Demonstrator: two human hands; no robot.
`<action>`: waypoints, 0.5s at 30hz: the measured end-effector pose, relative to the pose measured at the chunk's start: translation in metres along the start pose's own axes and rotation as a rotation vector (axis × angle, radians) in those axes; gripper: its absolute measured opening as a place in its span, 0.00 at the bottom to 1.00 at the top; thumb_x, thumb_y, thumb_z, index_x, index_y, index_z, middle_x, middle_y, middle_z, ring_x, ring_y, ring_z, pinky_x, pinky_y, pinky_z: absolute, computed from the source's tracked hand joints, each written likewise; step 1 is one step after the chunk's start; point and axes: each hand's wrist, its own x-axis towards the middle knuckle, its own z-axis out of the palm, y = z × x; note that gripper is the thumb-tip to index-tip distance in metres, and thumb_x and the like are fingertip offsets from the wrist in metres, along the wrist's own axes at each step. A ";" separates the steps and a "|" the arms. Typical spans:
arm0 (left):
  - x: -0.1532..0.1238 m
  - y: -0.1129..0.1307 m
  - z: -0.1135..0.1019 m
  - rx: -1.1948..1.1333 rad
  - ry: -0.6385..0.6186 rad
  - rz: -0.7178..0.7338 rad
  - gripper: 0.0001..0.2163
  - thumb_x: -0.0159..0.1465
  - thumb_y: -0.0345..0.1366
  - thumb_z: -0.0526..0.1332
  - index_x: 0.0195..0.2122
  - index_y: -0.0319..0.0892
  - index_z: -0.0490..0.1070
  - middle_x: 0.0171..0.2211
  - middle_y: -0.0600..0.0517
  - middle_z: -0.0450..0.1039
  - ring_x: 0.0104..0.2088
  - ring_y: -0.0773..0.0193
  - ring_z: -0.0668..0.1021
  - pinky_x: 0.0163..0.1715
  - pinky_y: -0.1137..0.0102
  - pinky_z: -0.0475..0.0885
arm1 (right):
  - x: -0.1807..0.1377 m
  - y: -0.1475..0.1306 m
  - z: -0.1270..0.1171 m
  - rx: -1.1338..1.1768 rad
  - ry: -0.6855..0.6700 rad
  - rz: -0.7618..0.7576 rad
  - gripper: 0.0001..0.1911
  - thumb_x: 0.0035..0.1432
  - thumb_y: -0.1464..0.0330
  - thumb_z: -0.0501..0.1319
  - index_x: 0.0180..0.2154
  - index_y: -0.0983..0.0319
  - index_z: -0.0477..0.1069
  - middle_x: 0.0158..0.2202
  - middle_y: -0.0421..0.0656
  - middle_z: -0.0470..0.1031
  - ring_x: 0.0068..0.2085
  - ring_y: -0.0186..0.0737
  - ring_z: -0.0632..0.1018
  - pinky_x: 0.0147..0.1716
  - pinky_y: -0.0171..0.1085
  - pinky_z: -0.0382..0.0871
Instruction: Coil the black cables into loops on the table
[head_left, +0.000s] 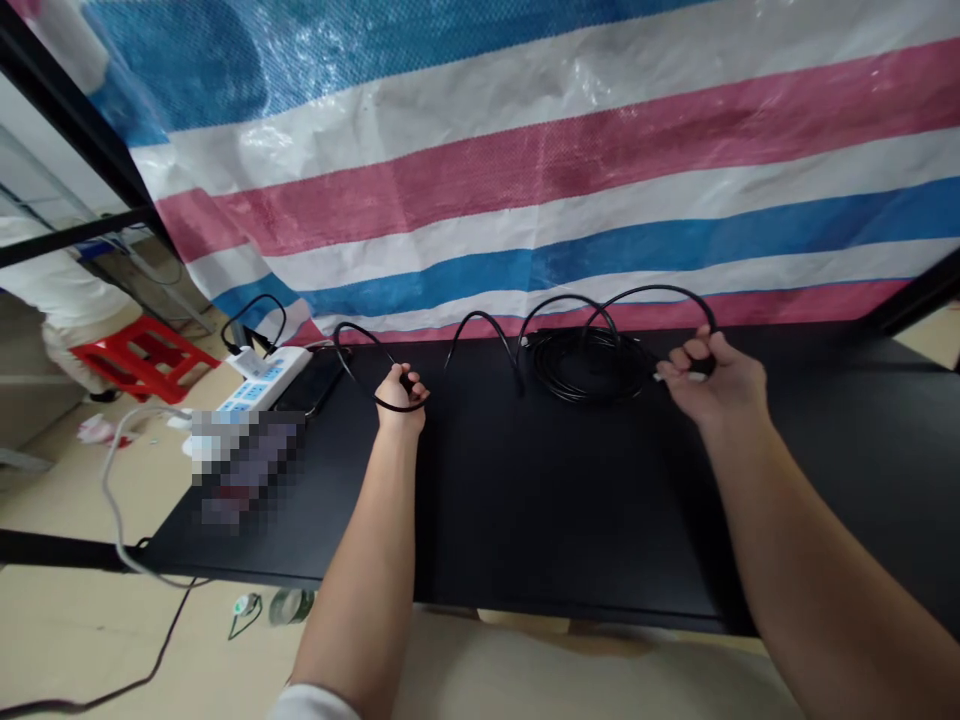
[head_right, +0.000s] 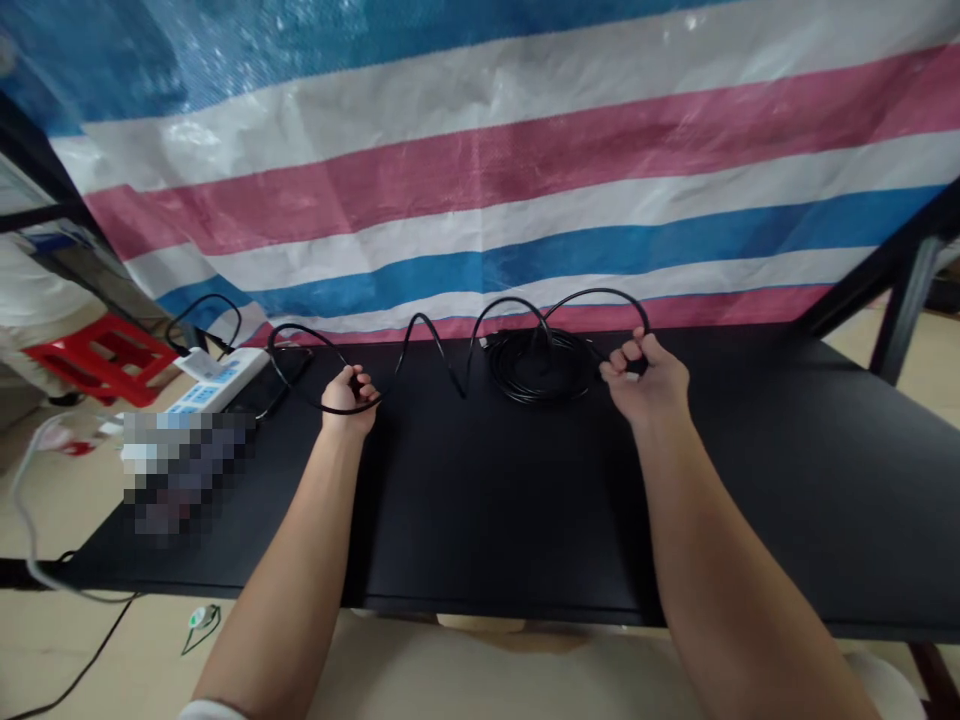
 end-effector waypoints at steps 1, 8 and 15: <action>0.001 0.001 -0.001 0.000 0.013 -0.011 0.12 0.63 0.29 0.49 0.22 0.41 0.59 0.14 0.60 0.56 0.10 0.76 0.59 0.13 0.80 0.53 | -0.002 -0.001 -0.002 0.006 -0.068 -0.051 0.08 0.47 0.62 0.58 0.23 0.56 0.59 0.18 0.33 0.49 0.20 0.34 0.59 0.22 0.37 0.59; 0.004 0.000 -0.001 -0.101 0.021 0.042 0.10 0.62 0.28 0.49 0.22 0.43 0.58 0.14 0.60 0.54 0.12 0.73 0.61 0.15 0.77 0.56 | -0.014 0.000 -0.007 -0.184 -0.328 -0.184 0.11 0.43 0.64 0.62 0.22 0.55 0.59 0.24 0.37 0.65 0.31 0.43 0.72 0.36 0.50 0.68; 0.001 0.000 -0.003 -0.138 -0.094 0.085 0.11 0.64 0.31 0.49 0.23 0.43 0.56 0.13 0.62 0.50 0.10 0.75 0.55 0.13 0.78 0.51 | -0.009 0.010 0.008 -0.150 -0.291 -0.223 0.16 0.26 0.68 0.69 0.18 0.59 0.62 0.23 0.39 0.72 0.23 0.35 0.69 0.26 0.40 0.65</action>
